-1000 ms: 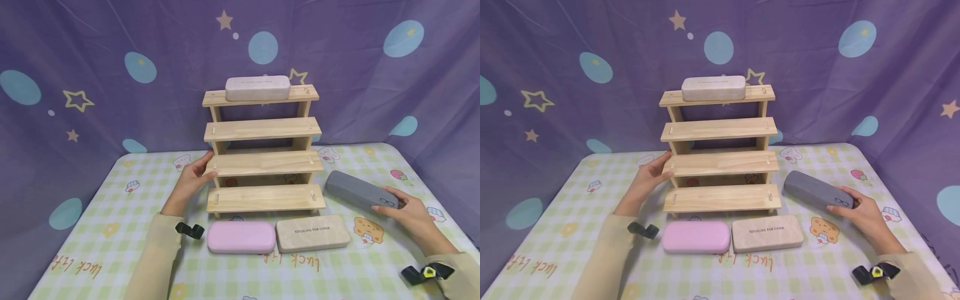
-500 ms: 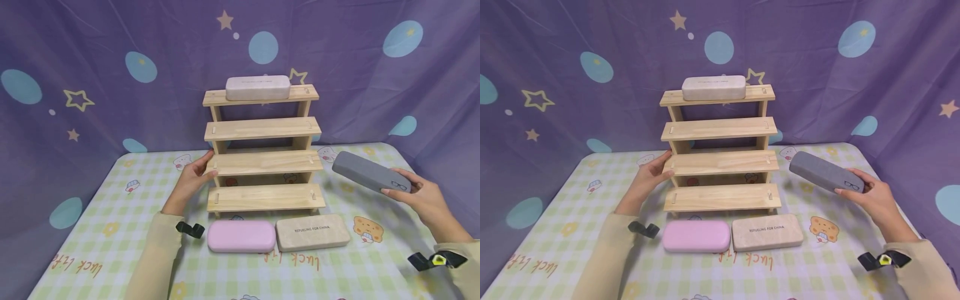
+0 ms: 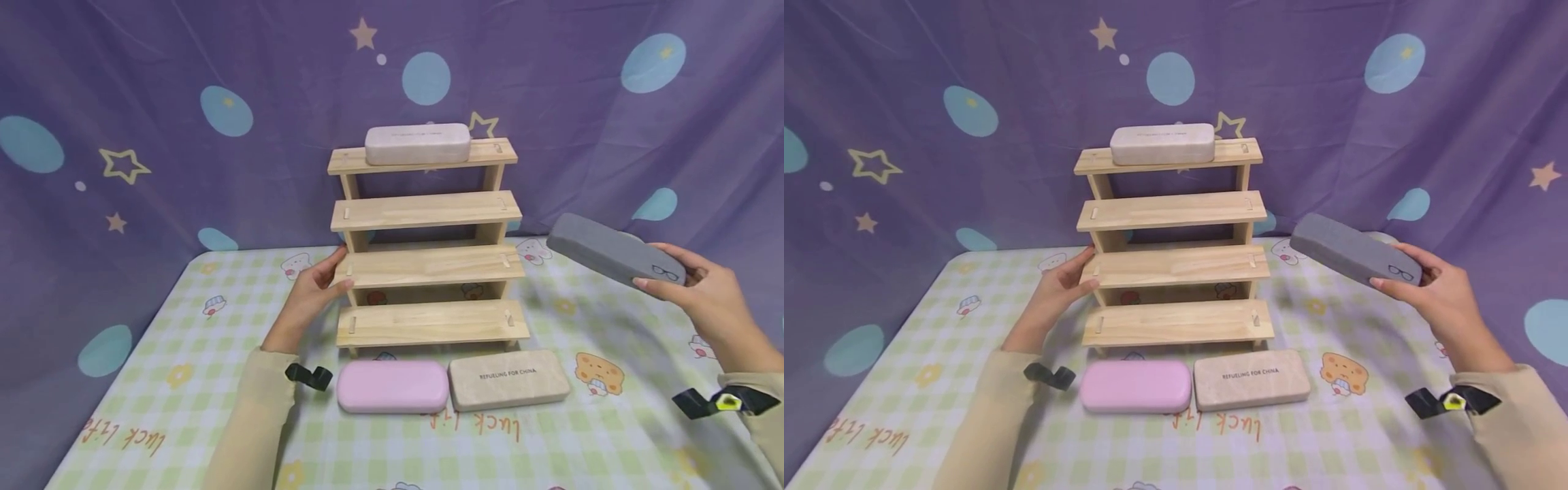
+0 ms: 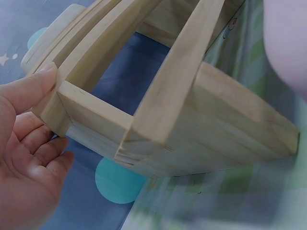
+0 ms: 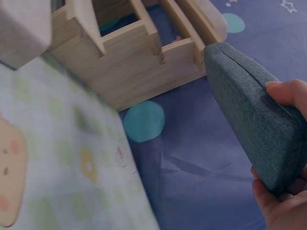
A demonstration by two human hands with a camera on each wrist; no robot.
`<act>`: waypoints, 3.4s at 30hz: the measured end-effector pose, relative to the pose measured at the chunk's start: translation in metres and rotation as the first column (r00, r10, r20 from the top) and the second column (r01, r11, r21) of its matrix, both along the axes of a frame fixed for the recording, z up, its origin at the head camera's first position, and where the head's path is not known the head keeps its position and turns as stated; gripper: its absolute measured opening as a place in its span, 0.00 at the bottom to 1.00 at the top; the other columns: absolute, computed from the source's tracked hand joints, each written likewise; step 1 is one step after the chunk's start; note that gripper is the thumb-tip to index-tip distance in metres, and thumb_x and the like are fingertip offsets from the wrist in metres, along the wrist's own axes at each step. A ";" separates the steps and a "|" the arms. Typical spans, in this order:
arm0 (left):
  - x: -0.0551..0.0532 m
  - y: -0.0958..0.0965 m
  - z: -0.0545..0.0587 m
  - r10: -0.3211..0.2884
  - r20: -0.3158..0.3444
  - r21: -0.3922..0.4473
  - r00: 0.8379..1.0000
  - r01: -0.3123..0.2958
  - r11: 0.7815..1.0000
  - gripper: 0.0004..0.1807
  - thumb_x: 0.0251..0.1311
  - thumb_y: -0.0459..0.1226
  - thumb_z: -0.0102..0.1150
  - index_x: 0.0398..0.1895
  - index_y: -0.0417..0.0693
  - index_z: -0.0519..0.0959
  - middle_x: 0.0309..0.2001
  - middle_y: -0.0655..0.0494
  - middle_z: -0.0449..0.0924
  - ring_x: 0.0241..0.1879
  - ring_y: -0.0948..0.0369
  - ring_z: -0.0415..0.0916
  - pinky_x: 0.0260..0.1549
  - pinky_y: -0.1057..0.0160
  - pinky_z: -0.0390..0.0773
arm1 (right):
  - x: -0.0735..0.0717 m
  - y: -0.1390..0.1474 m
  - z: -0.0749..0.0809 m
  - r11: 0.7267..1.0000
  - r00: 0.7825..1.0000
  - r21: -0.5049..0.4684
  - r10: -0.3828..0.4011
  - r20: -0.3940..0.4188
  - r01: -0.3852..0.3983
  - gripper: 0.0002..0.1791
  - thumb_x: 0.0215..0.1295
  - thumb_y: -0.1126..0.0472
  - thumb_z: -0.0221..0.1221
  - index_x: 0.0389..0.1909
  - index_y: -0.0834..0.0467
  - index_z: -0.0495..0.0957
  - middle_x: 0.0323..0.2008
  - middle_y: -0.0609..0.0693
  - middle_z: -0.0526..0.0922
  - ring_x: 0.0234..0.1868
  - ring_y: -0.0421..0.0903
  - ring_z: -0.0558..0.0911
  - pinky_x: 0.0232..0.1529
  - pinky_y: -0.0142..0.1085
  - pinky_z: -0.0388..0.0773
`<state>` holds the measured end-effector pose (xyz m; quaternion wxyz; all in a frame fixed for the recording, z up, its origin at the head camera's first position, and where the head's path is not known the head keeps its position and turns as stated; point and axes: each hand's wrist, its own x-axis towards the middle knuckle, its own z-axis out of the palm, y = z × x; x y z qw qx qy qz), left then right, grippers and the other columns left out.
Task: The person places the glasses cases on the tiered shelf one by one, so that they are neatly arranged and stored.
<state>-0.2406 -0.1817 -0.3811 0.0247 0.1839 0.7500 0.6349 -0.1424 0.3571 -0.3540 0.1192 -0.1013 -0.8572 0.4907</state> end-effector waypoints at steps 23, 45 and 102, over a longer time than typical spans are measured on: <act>0.001 -0.001 -0.003 -0.014 -0.012 0.025 1.000 0.014 1.000 0.35 0.60 0.25 0.56 0.70 0.33 0.55 0.71 0.45 0.53 0.70 0.54 0.52 0.69 0.56 0.51 | -0.037 -0.051 0.052 0.968 0.968 -0.032 0.246 -0.058 -0.248 0.33 0.53 0.65 0.68 0.62 0.49 0.70 0.43 0.34 0.79 0.41 0.31 0.77 0.34 0.21 0.75; -0.001 -0.002 -0.004 -0.007 -0.025 0.006 1.000 0.007 1.000 0.35 0.60 0.26 0.57 0.69 0.33 0.56 0.71 0.42 0.52 0.70 0.54 0.51 0.69 0.58 0.51 | -0.094 -0.108 0.073 0.901 0.894 -0.028 0.425 -0.142 -0.433 0.33 0.48 0.68 0.71 0.58 0.55 0.74 0.43 0.44 0.78 0.41 0.39 0.77 0.37 0.25 0.77; -0.002 -0.001 -0.004 -0.006 -0.019 0.006 1.000 0.006 1.000 0.34 0.60 0.26 0.57 0.69 0.33 0.56 0.71 0.44 0.53 0.70 0.55 0.52 0.68 0.60 0.52 | -0.165 -0.181 0.069 0.824 0.822 0.000 0.565 -0.073 -0.567 0.37 0.50 0.52 0.71 0.63 0.49 0.70 0.39 0.45 0.75 0.21 0.41 0.67 0.33 0.34 0.70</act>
